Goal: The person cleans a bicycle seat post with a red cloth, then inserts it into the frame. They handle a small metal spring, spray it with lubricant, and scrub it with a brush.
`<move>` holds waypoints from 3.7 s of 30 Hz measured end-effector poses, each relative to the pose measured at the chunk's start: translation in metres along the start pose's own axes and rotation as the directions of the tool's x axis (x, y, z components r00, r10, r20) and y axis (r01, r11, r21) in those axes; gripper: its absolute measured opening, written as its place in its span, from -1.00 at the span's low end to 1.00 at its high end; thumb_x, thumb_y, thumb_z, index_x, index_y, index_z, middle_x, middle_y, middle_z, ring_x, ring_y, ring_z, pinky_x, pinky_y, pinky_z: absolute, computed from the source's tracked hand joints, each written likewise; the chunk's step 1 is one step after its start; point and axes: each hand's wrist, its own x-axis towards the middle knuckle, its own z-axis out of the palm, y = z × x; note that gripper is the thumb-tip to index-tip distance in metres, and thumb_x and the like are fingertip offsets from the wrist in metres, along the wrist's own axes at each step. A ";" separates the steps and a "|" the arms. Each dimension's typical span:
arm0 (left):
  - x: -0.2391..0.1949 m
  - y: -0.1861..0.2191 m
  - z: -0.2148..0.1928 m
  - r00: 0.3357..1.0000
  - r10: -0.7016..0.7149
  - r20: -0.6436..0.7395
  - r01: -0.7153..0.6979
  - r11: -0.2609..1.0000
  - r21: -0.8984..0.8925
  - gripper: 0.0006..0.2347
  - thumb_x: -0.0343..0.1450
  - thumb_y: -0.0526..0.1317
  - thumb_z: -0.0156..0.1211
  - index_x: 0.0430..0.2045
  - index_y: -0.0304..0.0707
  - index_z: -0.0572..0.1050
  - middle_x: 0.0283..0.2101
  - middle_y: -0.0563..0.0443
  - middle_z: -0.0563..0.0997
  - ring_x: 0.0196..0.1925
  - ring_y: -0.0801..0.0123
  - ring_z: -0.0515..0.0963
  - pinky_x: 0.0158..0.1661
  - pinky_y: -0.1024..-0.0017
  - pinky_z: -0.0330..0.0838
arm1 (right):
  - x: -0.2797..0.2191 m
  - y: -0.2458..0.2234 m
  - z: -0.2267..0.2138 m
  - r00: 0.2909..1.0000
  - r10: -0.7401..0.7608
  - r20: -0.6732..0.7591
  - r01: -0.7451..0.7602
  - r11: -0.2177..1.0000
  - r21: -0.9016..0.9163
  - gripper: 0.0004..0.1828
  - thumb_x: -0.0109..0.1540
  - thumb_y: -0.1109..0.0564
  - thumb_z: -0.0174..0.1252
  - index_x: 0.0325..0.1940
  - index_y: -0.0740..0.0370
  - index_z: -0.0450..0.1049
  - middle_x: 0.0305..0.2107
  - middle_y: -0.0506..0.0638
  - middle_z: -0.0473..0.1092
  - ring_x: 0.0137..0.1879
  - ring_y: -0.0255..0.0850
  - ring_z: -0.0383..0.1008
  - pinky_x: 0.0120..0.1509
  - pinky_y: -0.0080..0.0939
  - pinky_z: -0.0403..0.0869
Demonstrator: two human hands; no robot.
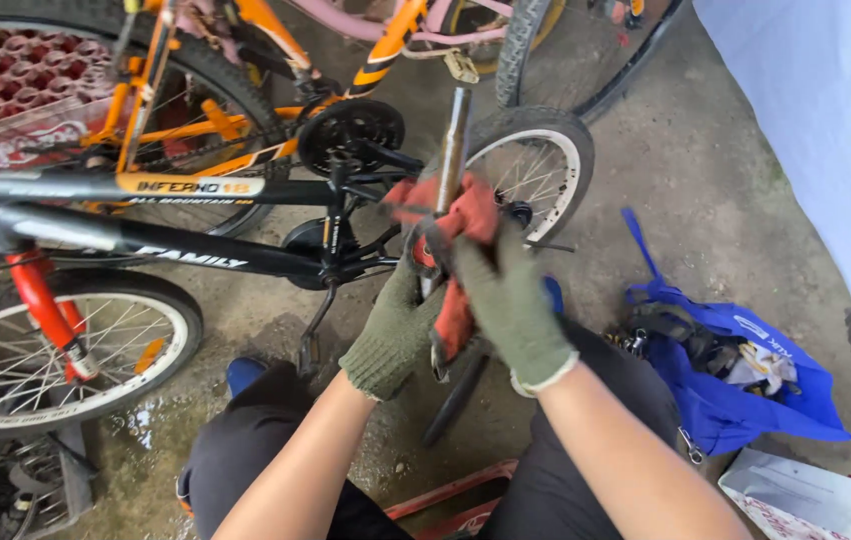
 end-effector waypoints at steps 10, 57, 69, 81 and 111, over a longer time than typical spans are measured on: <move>-0.016 -0.026 -0.027 0.998 0.051 -0.030 -0.043 0.972 0.233 -0.76 0.44 -0.20 0.20 -0.08 -0.32 0.45 -0.34 -0.34 0.62 -0.26 0.12 0.64 -0.19 0.12 0.61 | -0.001 0.043 0.034 0.957 -0.174 0.232 0.156 0.983 0.095 -0.62 0.28 0.08 0.09 0.15 0.25 0.43 -0.18 0.01 0.52 -0.14 -0.25 0.49 -0.02 -0.26 0.50; -0.009 -0.042 -0.078 0.987 0.150 -0.055 -0.110 0.886 0.451 -0.61 0.39 -0.17 0.02 0.09 -0.34 0.23 -0.22 -0.23 0.65 -0.22 0.04 0.65 -0.22 0.21 0.53 | 0.014 -0.014 0.053 0.798 -0.316 0.513 -0.033 0.827 0.561 -0.37 0.35 -0.27 -0.10 0.38 0.12 0.23 0.05 0.08 0.52 0.15 -0.14 0.60 0.37 -0.07 0.58; -0.013 -0.039 -0.060 0.987 0.162 -0.004 -0.131 0.808 0.574 -0.62 0.30 -0.16 0.24 -0.08 -0.28 0.31 -0.33 -0.33 0.64 -0.36 -0.24 0.66 -0.41 0.01 0.44 | 0.039 0.011 0.075 0.941 0.294 0.168 -0.314 0.943 0.110 -0.48 0.05 -0.50 0.20 0.03 -0.43 0.57 -0.17 -0.33 0.63 0.02 -0.38 0.68 0.08 -0.23 0.61; -0.026 -0.012 -0.031 0.932 -0.355 -0.071 0.330 0.752 0.571 -0.75 0.28 0.07 0.12 -0.23 0.21 0.38 -0.24 -0.03 0.60 -0.04 0.04 0.66 -0.09 0.04 0.61 | 0.094 0.043 0.057 0.988 0.091 -0.125 -0.057 0.967 0.250 -0.47 0.15 -0.49 0.21 -0.15 -0.09 0.65 -0.34 -0.12 0.63 -0.19 -0.32 0.61 -0.04 -0.29 0.56; -0.026 0.000 -0.044 0.954 -0.298 -0.029 0.266 0.796 0.544 -0.78 0.32 -0.13 0.18 -0.22 -0.11 0.43 -0.31 -0.34 0.58 -0.11 -0.30 0.62 -0.15 -0.05 0.51 | 0.052 0.039 0.073 0.937 0.332 0.110 -0.337 0.775 0.534 -0.43 0.04 -0.37 0.31 0.00 -0.08 0.60 -0.38 0.07 0.55 -0.36 -0.01 0.55 -0.02 0.07 0.36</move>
